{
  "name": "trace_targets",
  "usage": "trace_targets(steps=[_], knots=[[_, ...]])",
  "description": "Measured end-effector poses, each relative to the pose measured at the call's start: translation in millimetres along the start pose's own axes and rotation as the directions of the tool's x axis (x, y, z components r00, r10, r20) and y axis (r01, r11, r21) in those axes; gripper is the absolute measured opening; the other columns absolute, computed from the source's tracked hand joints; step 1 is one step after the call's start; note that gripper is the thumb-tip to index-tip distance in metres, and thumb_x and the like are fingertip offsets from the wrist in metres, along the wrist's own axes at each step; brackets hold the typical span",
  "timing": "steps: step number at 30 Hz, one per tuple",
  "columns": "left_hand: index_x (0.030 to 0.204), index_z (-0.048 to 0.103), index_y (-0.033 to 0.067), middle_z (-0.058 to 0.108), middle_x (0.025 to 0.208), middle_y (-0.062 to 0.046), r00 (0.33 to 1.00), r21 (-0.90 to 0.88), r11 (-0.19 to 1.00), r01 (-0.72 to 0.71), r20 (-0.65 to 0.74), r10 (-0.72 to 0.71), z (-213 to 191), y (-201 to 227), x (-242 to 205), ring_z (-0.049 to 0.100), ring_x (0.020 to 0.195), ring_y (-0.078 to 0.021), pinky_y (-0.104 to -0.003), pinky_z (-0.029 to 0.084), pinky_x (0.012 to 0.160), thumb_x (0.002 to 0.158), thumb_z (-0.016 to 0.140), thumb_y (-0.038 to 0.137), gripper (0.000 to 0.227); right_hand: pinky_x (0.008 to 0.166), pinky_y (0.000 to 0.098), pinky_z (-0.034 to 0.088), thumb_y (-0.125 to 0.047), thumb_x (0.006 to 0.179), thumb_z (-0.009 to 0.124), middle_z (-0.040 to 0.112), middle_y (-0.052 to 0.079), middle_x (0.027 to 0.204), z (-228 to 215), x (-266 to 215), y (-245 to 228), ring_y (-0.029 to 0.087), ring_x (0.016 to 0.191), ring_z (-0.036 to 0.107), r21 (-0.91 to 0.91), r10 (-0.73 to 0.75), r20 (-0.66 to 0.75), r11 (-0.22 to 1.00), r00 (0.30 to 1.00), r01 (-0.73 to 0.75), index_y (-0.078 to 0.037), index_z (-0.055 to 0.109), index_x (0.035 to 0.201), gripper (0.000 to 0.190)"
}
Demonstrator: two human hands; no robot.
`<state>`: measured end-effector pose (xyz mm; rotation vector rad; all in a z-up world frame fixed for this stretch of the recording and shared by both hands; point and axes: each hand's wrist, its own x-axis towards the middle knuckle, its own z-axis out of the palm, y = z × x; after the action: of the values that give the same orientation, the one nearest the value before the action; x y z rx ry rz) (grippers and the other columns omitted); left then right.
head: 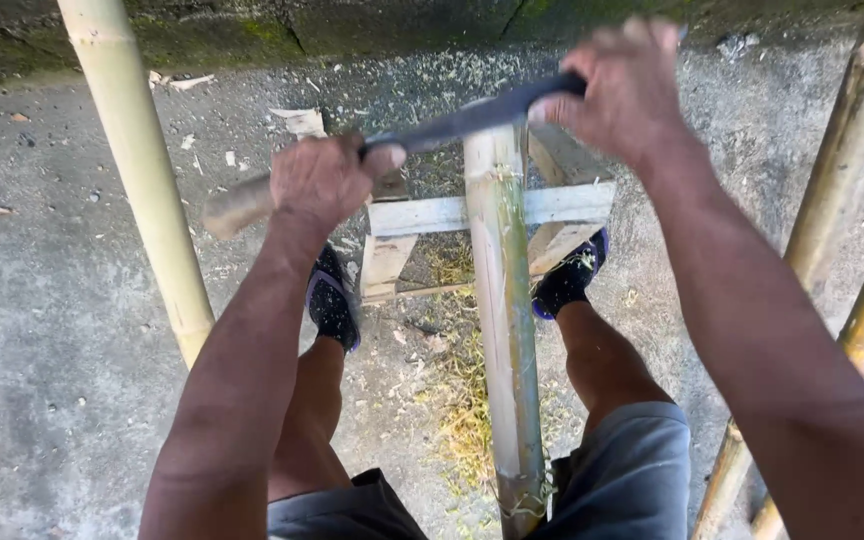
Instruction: The person is using a machete to shave and shape a piece of bamboo.
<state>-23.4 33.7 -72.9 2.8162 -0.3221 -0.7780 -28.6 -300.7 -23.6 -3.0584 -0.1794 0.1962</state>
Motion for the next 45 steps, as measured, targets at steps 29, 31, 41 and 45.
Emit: trace_targets(steps=[29, 31, 41, 45], knots=[[0.109, 0.073, 0.0162, 0.059, 0.066, -0.005, 0.998, -0.007, 0.999, -0.034, -0.058, 0.034, 30.9, -16.1, -3.9, 0.063, 0.066, -0.0179, -0.045, 0.054, 0.067, 0.090, 0.024, 0.086, 0.088, 0.101, 0.0403, 0.032, -0.056, 0.077, 0.082, 0.069, -0.001, 0.094, 14.4, -6.1, -2.0, 0.026, 0.105, 0.049, -0.029, -0.122, -0.107, 0.992, 0.987, 0.120, -0.025, 0.081, 0.099, 0.038], [0.106, 0.075, 0.0192, 0.059, 0.061, -0.002, 0.997, -0.031, 1.000, -0.006, -0.075, 0.003, 30.0, -19.2, -11.4, 0.061, 0.067, -0.0157, -0.044, 0.049, 0.073, 0.085, 0.022, 0.088, 0.089, 0.101, 0.0375, 0.033, -0.058, 0.077, 0.081, 0.069, -0.002, 0.096, 11.5, -14.7, -12.9, 0.026, 0.106, 0.049, 0.004, -0.134, -0.176, 0.991, 0.975, 0.137, -0.024, 0.080, 0.102, 0.042], [0.089, 0.068, 0.0123, 0.049, 0.058, 0.004, 0.988, -0.021, 0.996, -0.084, -0.133, 0.081, -3.6, -2.6, -2.5, 0.053, 0.049, -0.0135, -0.043, 0.052, 0.052, 0.098, 0.023, 0.079, 0.081, 0.103, 0.0445, 0.031, -0.060, 0.080, 0.076, 0.069, 0.001, 0.098, 14.9, 6.6, 5.0, 0.027, 0.107, 0.046, 0.023, 0.055, 0.013, 0.998, 0.998, -0.055, -0.025, 0.080, 0.098, 0.039], [0.093, 0.070, 0.0140, 0.048, 0.060, 0.001, 0.998, 0.078, 0.995, -0.059, 0.011, 0.059, 0.5, 5.4, -36.2, 0.056, 0.053, -0.0142, -0.044, 0.053, 0.056, 0.102, 0.023, 0.078, 0.079, 0.108, 0.0412, 0.028, -0.057, 0.065, 0.080, 0.068, 0.005, 0.113, 21.3, -25.5, -1.2, 0.030, 0.119, 0.045, 0.096, 0.005, -0.071, 0.995, 0.997, 0.002, -0.023, 0.082, 0.089, 0.041]])
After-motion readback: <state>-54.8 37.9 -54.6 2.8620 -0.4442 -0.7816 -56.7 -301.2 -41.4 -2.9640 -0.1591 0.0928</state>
